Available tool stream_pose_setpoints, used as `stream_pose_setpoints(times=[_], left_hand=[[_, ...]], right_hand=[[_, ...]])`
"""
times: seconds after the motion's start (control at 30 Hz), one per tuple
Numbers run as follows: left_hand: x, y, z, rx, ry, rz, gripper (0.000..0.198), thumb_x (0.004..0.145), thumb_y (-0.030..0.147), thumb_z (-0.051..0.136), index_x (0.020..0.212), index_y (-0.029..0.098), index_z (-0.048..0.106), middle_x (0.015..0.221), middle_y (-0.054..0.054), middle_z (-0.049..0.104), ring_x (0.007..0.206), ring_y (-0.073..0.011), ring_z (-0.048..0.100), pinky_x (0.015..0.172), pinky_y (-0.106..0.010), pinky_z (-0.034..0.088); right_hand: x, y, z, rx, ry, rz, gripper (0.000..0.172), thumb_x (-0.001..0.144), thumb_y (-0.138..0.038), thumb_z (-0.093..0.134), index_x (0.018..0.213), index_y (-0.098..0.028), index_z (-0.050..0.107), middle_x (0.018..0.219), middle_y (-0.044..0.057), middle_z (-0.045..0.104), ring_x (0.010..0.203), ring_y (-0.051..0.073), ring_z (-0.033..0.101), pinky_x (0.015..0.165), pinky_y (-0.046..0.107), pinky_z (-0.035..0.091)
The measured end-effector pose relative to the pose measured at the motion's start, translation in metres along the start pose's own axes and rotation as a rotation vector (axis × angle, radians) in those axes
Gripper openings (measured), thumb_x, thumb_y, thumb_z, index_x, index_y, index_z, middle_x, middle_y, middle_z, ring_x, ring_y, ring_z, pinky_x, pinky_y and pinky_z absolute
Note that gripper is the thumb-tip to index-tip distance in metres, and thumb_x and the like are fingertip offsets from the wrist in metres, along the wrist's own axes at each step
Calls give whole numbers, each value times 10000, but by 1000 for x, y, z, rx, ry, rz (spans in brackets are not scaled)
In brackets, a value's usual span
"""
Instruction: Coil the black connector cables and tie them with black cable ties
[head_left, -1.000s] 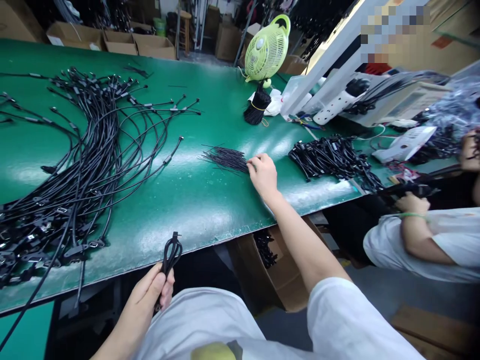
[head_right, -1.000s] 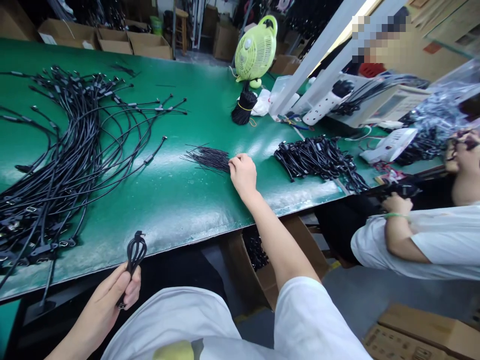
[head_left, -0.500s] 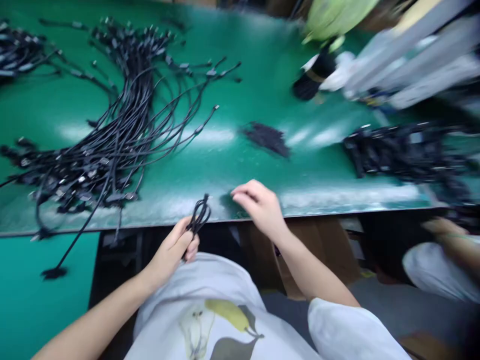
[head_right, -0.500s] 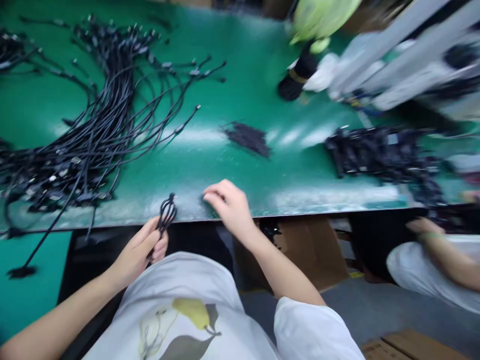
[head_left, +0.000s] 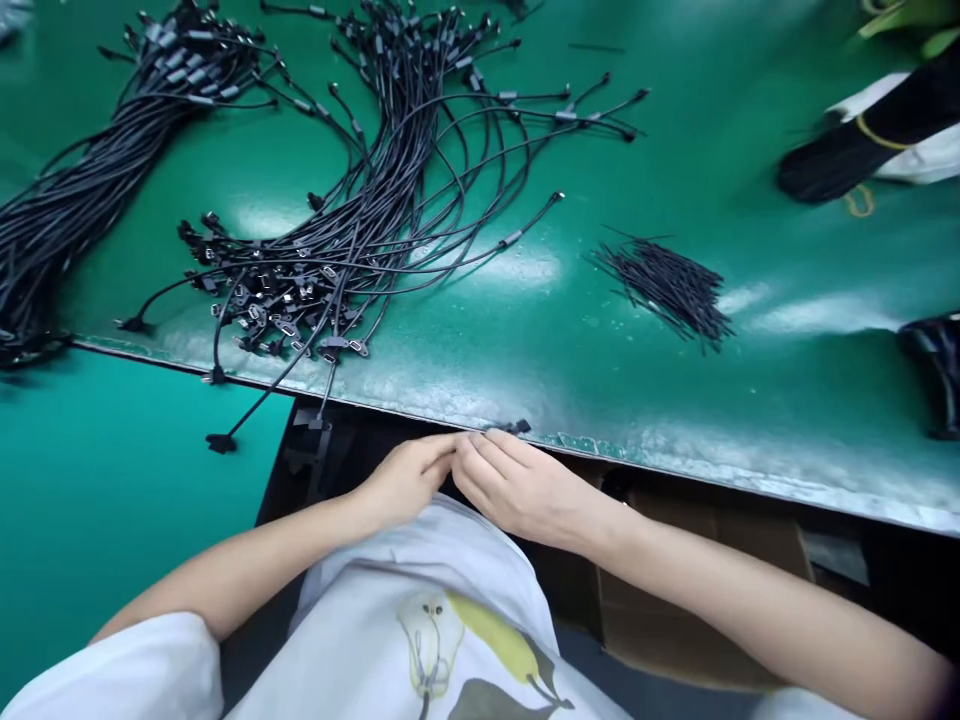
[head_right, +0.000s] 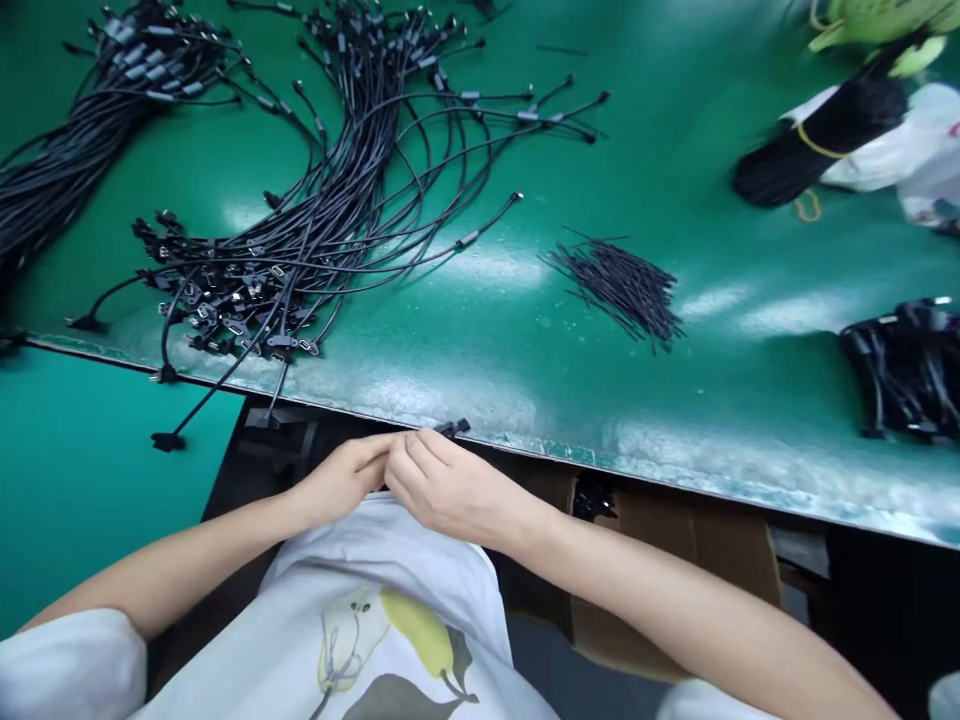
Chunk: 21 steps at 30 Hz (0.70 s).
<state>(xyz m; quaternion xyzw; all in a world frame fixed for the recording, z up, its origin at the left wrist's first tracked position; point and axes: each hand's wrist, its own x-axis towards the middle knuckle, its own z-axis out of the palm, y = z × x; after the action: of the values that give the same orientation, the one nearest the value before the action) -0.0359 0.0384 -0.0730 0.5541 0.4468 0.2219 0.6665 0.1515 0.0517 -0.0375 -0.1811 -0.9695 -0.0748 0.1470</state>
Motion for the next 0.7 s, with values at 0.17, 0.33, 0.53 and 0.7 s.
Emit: stream_pose_setpoints(times=[0.17,0.33,0.53,0.7], left_hand=[[3,-1,2,-354,-62,-177,595,869,488,538,1307,87,575,582,46,421,515,-82,339,506,-230,273],[6,-1,1,-374,-42,-165,627,848,532,552,1280,78,587,569,61,378,506,-73,315,489,-230,221],[3,3,2,-350,-57,-176,485,861,439,524,1170,86,645,590,51,383,508,-73,298,483,-231,231],[0,11,0,-330,-41,-213,435,858,225,470,1263,130,596,669,20,475,612,-107,404,574,-236,349]], right_hand=[[5,1,-9,147,-81,-6,316,933,-48,367,1104,-131,619,973,108,670,876,210,621,837,379,484],[16,-1,-15,-48,-133,-44,354,891,-10,341,991,-98,668,839,126,633,725,222,550,694,390,457],[22,-5,-13,-245,-244,-143,463,842,41,262,759,-171,665,688,94,543,627,214,439,593,372,366],[21,6,0,-95,-176,-98,361,866,-9,331,661,-178,575,600,60,483,536,180,382,532,344,292]])
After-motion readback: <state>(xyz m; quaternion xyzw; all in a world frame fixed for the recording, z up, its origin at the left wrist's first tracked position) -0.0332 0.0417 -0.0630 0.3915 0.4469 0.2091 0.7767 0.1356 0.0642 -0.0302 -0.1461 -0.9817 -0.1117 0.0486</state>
